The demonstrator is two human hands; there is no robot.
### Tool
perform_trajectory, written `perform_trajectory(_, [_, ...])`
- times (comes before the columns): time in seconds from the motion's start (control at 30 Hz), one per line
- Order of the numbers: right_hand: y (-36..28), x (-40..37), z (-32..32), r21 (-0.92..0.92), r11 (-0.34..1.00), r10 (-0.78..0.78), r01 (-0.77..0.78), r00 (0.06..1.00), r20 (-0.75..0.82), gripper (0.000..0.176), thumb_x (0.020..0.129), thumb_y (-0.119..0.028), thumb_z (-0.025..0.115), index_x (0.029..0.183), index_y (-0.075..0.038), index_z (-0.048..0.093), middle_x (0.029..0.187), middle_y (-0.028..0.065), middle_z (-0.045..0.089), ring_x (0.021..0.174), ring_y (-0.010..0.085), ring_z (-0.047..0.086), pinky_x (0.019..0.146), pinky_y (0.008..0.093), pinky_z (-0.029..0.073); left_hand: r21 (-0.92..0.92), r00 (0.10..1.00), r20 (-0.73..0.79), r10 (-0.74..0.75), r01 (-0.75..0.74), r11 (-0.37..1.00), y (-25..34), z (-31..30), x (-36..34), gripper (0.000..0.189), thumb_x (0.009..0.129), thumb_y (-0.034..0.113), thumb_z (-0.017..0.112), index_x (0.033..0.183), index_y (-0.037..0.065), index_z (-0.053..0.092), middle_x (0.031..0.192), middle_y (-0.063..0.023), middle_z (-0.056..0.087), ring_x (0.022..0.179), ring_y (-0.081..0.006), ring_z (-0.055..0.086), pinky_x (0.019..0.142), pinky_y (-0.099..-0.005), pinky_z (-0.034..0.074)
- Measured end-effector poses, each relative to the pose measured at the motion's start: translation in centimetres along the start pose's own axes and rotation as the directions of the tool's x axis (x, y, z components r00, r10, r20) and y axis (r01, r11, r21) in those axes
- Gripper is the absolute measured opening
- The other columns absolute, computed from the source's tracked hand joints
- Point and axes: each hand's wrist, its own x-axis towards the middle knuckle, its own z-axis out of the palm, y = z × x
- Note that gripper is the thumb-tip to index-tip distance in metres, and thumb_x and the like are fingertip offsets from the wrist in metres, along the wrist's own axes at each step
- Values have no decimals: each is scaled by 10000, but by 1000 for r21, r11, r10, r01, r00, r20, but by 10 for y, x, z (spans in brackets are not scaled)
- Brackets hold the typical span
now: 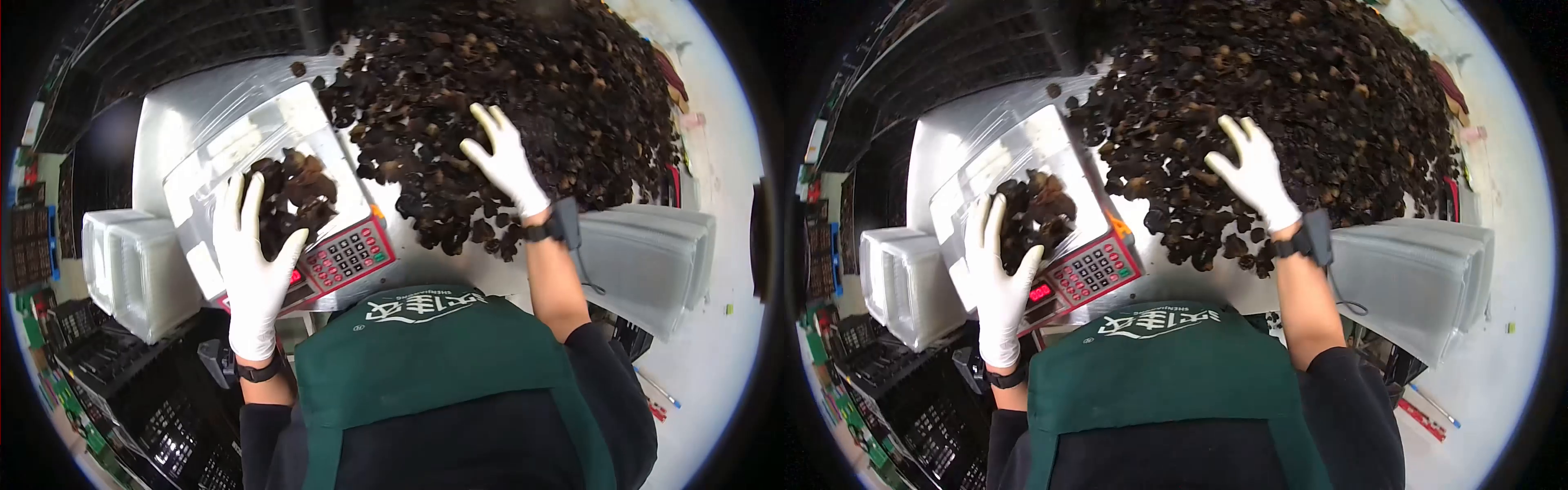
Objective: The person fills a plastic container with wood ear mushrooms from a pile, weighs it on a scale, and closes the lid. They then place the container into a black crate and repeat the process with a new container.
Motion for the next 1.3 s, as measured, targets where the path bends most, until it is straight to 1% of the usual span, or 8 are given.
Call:
perform_trajectory(0.33, [-35, 34, 29, -7, 999, -46, 45, 988, -149, 754, 774, -364, 781, 1460, -259, 486, 1546, 201, 355, 1324, 406, 437, 1050, 504, 443, -33, 998, 8, -59, 59, 998, -1, 15, -1, 604, 843, 62, 738, 1413, 85, 538, 1427, -159, 518, 1346, -342, 479, 1134, -423, 372])
perform_trajectory(0.47, [-40, 50, 36, -213, 948, -234, 238, 971, 44, 556, 804, -397, 758, 1324, -268, 611, 1446, 78, 498, 1147, 293, 573, 858, 436, 550, 2, 999, -7, -53, 53, 999, 1, 14, -1, 583, 858, 42, 709, 1413, 64, 531, 1431, -182, 510, 1351, -347, 473, 1140, -426, 365])
perform_trajectory(0.67, [-2, 36, 50, 249, 954, -109, 168, 966, -234, 97, 844, -164, 738, 874, -76, 709, 912, 55, 686, 811, 255, 676, 740, 338, 547, -4, 993, -58, -105, 105, 995, 7, 8, -5, 564, 856, 0, 672, 1401, 39, 534, 1435, -188, 511, 1328, -344, 489, 1123, -427, 376])
perform_trajectory(0.8, [-2, 48, 8, 672, 688, 267, -273, 957, 115, 150, 861, -158, 738, 955, -41, 751, 861, 98, 722, 828, 209, 707, 797, 298, 534, 80, 990, -122, -64, 74, 994, 2, 0, -9, 572, 829, -13, 670, 1386, 38, 551, 1406, -149, 557, 1236, -317, 540, 1057, -409, 403])
perform_trajectory(0.97, [-42, 45, -8, 219, 961, -169, 168, 985, -16, 541, 818, -233, 735, 1342, -205, 600, 1246, 99, 624, 1035, 255, 669, 882, 359, 552, 88, 973, -225, -45, 66, 994, -7, 4, -15, 554, 814, 6, 676, 1357, 69, 587, 1391, -121, 581, 1144, -302, 549, 999, -385, 403])
perform_trajectory(1.1, [-41, 55, 52, -65, 960, -272, 274, 962, 34, 312, 817, -176, 701, 1129, -176, 690, 1204, 73, 640, 941, 276, 678, 832, 378, 556, 94, 985, -126, -121, 134, 987, 5, -1, -14, 491, 913, -11, 621, 1393, 54, 543, 1419, -154, 541, 1317, -309, 515, 1113, -411, 390])
perform_trajectory(1.27, [-19, 90, 48, 369, 907, -184, 205, 979, -91, 145, 801, -93, 657, 929, -85, 724, 782, 101, 709, 735, 233, 693, 664, 341, 544, 57, 979, -173, -107, 118, 991, -2, -7, -21, 477, 914, -18, 611, 1383, 46, 550, 1414, -155, 546, 1325, -310, 511, 1117, -407, 385])
perform_trajectory(1.3, [-28, 90, 24, 588, 791, 65, -169, 979, 193, 127, 824, -69, 653, 934, -70, 716, 743, 84, 690, 686, 187, 667, 609, 306, 517, 35, 974, -193, -116, 125, 992, -6, -6, -23, 485, 899, -11, 623, 1376, 49, 559, 1408, -152, 548, 1299, -310, 512, 1106, -408, 386])
